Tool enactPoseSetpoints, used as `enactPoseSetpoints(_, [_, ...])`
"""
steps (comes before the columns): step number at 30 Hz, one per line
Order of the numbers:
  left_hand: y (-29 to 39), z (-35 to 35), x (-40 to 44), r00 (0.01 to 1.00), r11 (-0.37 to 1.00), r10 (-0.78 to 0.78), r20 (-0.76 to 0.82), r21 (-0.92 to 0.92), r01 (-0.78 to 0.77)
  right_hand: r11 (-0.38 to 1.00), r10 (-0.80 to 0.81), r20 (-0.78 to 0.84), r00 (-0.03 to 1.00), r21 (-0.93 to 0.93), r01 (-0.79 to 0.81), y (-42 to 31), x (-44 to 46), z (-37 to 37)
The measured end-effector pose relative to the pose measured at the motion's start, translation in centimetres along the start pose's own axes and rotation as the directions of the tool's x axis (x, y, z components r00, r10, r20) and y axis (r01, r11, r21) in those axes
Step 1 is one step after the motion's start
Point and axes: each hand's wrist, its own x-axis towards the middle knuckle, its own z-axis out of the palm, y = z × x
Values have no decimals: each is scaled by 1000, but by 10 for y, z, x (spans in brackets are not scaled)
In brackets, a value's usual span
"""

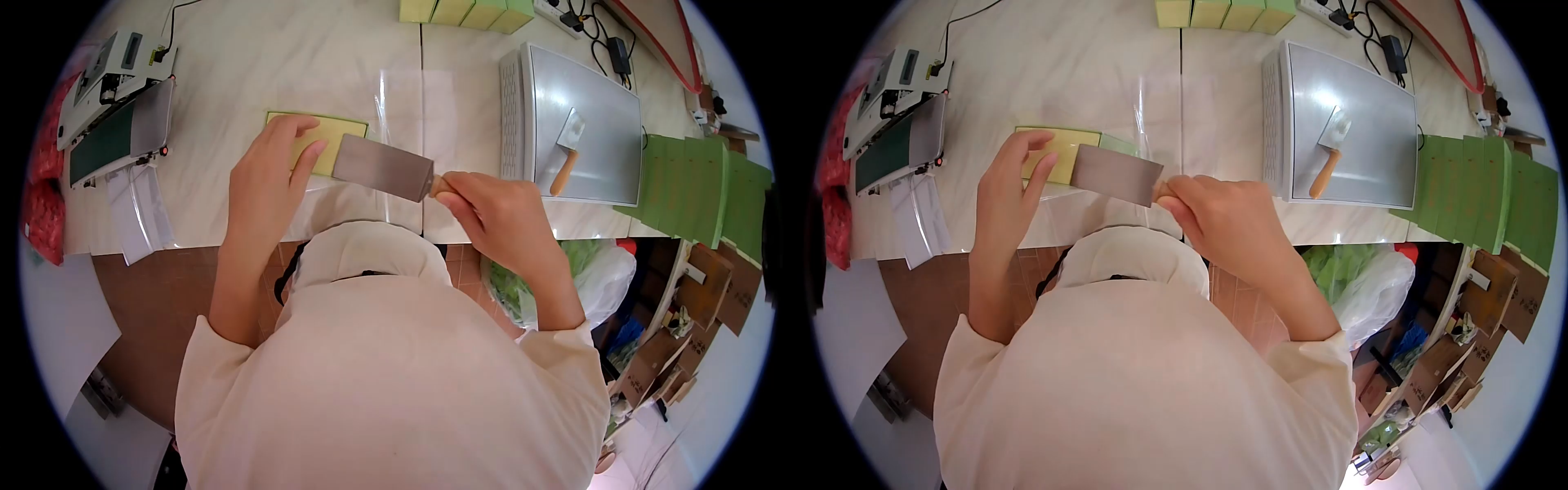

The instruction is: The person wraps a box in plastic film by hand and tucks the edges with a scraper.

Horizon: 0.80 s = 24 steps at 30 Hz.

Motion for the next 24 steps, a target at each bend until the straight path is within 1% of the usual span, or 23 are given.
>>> enactPoseSetpoints(1, [0,-3,-4,1000,1000,3,-5,-4,-3,1000,-9,20,1000,-22,9,-4,3,1])
enactPoseSetpoints(3, [-4,-10,-10,961,960,277,22,38,-277,998,-16,39,999,-66,18,-6,9,4])
enactPoseSetpoints(4, [-5,-14,-11,961,960,278,17,38,-278,994,-21,60,998,-105,28,-6,11,7])
enactPoseSetpoints(6, [-6,-20,-14,898,906,409,165,48,-421,993,-46,54,997,-109,52,-5,16,12])
enactPoseSetpoints(7, [-10,-22,-14,899,906,408,160,52,-421,991,-64,47,997,-111,69,-4,18,14])
enactPoseSetpoints(9, [-21,-24,-11,852,843,500,157,135,-520,991,-77,36,996,-108,80,-1,20,18])
enactPoseSetpoints(11, [-25,-30,-3,841,823,525,132,175,-541,990,-91,21,996,-103,92,-1,21,18])
enactPoseSetpoints(13, [-26,-33,6,830,801,547,106,220,-557,993,-82,45,996,-77,86,-1,23,16])
enactPoseSetpoints(15, [-27,-29,16,798,766,594,103,230,-600,993,-93,55,994,-74,97,1,22,17])
enactPoseSetpoints(17, [-31,-24,20,789,756,607,100,234,-611,992,-100,64,993,-70,104,3,22,18])
enactPoseSetpoints(19, [-34,-19,21,776,745,621,109,226,-628,996,-90,53,995,-16,91,4,20,19])
enactPoseSetpoints(21, [-34,-15,21,804,772,583,118,230,-593,996,-86,59,995,-2,87,5,17,20])
enactPoseSetpoints(23, [-33,-15,21,807,769,579,120,249,-589,997,-84,66,994,6,83,8,12,15])
enactPoseSetpoints(24, [-34,-15,21,814,771,569,118,270,-577,998,-58,72,996,28,56,9,7,11])
